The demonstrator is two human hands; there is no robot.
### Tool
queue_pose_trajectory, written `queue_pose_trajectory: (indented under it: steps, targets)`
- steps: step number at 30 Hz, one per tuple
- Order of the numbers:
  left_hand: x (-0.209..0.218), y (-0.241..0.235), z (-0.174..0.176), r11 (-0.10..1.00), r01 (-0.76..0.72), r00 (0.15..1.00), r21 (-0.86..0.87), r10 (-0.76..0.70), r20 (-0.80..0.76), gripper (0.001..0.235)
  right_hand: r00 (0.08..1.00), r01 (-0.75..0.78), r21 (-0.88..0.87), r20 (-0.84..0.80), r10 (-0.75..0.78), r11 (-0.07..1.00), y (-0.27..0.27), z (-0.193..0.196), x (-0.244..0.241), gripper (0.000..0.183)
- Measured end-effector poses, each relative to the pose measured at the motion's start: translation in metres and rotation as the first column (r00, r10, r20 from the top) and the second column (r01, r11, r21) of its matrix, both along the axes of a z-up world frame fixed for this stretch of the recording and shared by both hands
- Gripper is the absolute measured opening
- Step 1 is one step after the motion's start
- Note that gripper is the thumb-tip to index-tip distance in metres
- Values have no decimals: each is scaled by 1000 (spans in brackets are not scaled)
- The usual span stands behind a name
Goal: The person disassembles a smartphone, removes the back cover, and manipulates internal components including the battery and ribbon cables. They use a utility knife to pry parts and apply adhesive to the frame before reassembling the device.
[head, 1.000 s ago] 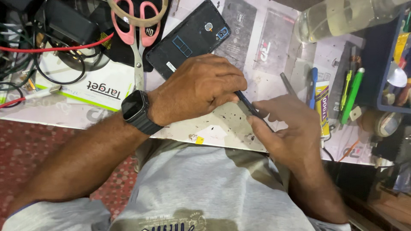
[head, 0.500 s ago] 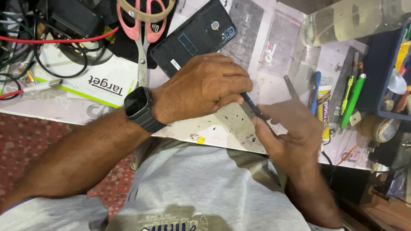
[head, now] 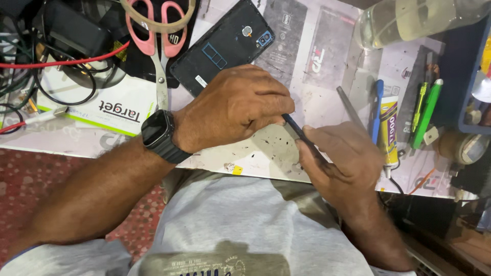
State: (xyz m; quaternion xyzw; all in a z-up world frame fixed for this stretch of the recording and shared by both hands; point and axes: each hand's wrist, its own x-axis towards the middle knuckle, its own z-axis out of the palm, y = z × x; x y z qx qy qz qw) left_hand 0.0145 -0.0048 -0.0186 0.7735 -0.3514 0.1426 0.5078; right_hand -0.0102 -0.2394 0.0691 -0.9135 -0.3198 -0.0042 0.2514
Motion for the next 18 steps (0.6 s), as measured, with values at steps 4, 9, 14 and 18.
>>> queue_pose_trajectory:
  steps: [4, 9, 14, 18]
  targets:
    - [0, -1, 0, 1000, 16, 1000, -14, -17, -15, 23, 1000, -6, -7, 10, 7, 1000, -1, 0, 0, 27]
    - [1, 0, 0, 999, 51, 999, -6, -51, -4, 24, 999, -33, -3, 26, 33, 999, -1, -1, -1, 26]
    - [1, 0, -1, 997, 69, 997, -33, -70, -28, 23, 999, -24, -9, 44, 24, 1000, 1, -1, -4, 26]
    - [1, -1, -2, 995, 84, 996, -57, -85, -32, 22, 997, -37, -16, 61, 38, 999, 3, 1, -4, 25]
